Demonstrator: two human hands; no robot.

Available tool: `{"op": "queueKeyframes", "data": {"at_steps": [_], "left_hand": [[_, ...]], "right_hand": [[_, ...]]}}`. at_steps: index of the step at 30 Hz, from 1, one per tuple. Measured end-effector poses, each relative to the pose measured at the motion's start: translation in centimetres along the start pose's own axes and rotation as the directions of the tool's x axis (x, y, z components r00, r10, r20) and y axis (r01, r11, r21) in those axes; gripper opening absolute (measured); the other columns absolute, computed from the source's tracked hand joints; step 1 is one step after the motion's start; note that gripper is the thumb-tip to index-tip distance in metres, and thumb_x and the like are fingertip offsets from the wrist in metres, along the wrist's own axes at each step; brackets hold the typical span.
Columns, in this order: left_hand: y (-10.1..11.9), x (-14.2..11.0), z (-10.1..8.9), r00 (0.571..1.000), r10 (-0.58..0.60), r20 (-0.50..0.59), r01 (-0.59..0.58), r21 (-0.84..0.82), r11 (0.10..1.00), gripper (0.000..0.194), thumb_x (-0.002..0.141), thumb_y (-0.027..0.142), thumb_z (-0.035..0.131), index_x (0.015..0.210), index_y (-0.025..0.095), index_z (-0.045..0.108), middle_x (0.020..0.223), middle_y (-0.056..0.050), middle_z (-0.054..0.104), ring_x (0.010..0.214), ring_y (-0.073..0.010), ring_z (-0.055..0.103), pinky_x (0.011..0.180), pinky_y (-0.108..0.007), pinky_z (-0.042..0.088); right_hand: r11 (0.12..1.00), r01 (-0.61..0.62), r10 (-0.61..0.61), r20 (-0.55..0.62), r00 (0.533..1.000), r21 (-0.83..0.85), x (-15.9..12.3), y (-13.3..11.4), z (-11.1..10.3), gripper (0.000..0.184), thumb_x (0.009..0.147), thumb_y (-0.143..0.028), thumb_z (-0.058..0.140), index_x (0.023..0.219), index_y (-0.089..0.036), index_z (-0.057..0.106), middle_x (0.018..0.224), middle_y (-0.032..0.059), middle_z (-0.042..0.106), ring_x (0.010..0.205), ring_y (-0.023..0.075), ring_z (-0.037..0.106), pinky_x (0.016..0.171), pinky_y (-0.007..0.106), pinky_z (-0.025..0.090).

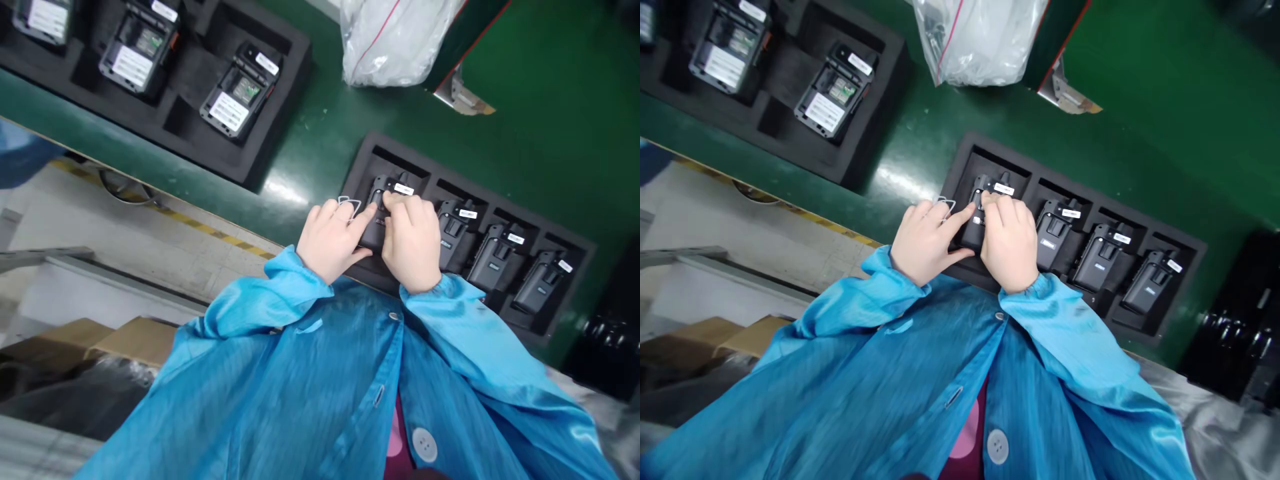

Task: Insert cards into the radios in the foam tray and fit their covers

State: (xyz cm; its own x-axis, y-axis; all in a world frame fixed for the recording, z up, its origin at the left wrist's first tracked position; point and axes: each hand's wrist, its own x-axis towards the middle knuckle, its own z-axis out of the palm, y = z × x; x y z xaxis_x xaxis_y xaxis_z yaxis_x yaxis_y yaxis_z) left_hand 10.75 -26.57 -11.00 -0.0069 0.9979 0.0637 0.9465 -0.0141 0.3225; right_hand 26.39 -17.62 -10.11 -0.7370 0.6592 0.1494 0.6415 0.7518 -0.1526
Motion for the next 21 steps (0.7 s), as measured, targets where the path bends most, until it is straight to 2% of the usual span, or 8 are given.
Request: {"op": "queueKeyframes", "data": {"at_steps": [5,6,8,10,12,14,17,21], "left_hand": [[-1.6,-0.2,0.0,0.999,0.041,0.011,-0.04,-0.129,0.991,0.08,0.081,0.056,0.072,0.144,0.016,0.047,0.113,-0.014,0.065,0.105,-0.0311,0.059,0.091,-0.042,0.045],[-2.0,-0.3,0.1,1.0,-0.014,-0.008,0.013,-0.162,0.987,0.081,0.08,0.057,0.073,0.143,0.015,0.046,0.111,-0.013,0.066,0.102,-0.0294,0.061,0.092,-0.04,0.046],[-2.7,-0.4,0.1,0.97,-0.24,-0.042,0.23,-0.161,0.96,0.077,0.078,0.057,0.073,0.138,0.017,0.048,0.106,-0.01,0.067,0.096,-0.0276,0.064,0.084,-0.037,0.048],[-3.3,-0.4,0.1,0.908,-0.417,0.046,0.419,-0.09,0.903,0.061,0.082,0.059,0.066,0.126,0.018,0.054,0.096,-0.008,0.067,0.09,-0.0281,0.066,0.075,-0.035,0.047],[-3.5,-0.1,0.0,0.866,-0.457,0.203,0.461,0.03,0.887,0.046,0.089,0.059,0.052,0.113,0.02,0.055,0.086,-0.006,0.067,0.081,-0.0291,0.067,0.067,-0.034,0.043],[-3.5,0.3,-0.1,0.838,-0.464,0.285,0.44,0.148,0.886,0.039,0.093,0.056,0.04,0.108,0.022,0.053,0.084,-0.007,0.068,0.079,-0.0316,0.068,0.064,-0.035,0.04],[-3.1,1.5,-0.4,0.835,-0.472,0.282,0.423,0.219,0.879,0.037,0.094,0.054,0.033,0.105,0.024,0.05,0.088,-0.01,0.071,0.083,-0.0337,0.07,0.064,-0.035,0.04],[-0.9,4.2,-1.4,0.865,-0.436,0.249,0.376,0.254,0.891,0.039,0.093,0.058,0.031,0.1,0.024,0.05,0.081,-0.01,0.069,0.078,-0.0339,0.069,0.061,-0.036,0.04]], "right_hand": [[0.985,0.011,-0.012,0.004,1.0,0.175,-0.5,0.0,0.2,0.044,0.095,-0.014,0.039,0.137,-0.011,0.054,0.132,0.0134,0.058,0.122,0.0278,0.049,0.109,0.048,0.044],[0.976,0.014,-0.01,-0.02,1.0,0.218,-1.1,0.0,-0.1,0.046,0.095,-0.014,0.041,0.139,-0.01,0.052,0.137,0.0132,0.055,0.129,0.0275,0.045,0.115,0.048,0.04],[0.959,0.001,0.023,-0.08,0.996,0.284,-3.1,0.0,-0.9,0.047,0.095,-0.017,0.045,0.141,-0.011,0.049,0.145,0.0122,0.049,0.138,0.0265,0.039,0.12,0.046,0.036],[0.951,-0.052,0.09,-0.111,0.99,0.306,-6.3,-0.1,-2.0,0.041,0.095,-0.022,0.05,0.136,-0.017,0.053,0.141,0.0105,0.052,0.132,0.0246,0.046,0.112,0.044,0.044],[0.954,-0.135,0.166,-0.098,0.981,0.267,-10.4,0.1,-2.8,0.03,0.095,-0.027,0.054,0.123,-0.022,0.059,0.124,0.0091,0.06,0.114,0.0211,0.058,0.095,0.038,0.054],[0.951,-0.242,0.26,-0.076,0.963,0.191,-14.4,0.8,-3.0,0.025,0.093,-0.032,0.057,0.115,-0.022,0.061,0.112,0.0082,0.061,0.096,0.0178,0.064,0.078,0.032,0.058],[0.915,-0.395,0.402,-0.113,0.909,0.079,-18.9,2.7,-2.4,0.025,0.09,-0.032,0.061,0.113,-0.02,0.061,0.11,0.0092,0.061,0.083,0.0188,0.066,0.064,0.034,0.058],[0.852,-0.524,0.513,-0.21,0.832,0.006,-21.3,6.0,-1.1,0.024,0.092,-0.029,0.058,0.114,-0.021,0.061,0.116,0.0115,0.062,0.089,0.023,0.067,0.074,0.04,0.06]]}}
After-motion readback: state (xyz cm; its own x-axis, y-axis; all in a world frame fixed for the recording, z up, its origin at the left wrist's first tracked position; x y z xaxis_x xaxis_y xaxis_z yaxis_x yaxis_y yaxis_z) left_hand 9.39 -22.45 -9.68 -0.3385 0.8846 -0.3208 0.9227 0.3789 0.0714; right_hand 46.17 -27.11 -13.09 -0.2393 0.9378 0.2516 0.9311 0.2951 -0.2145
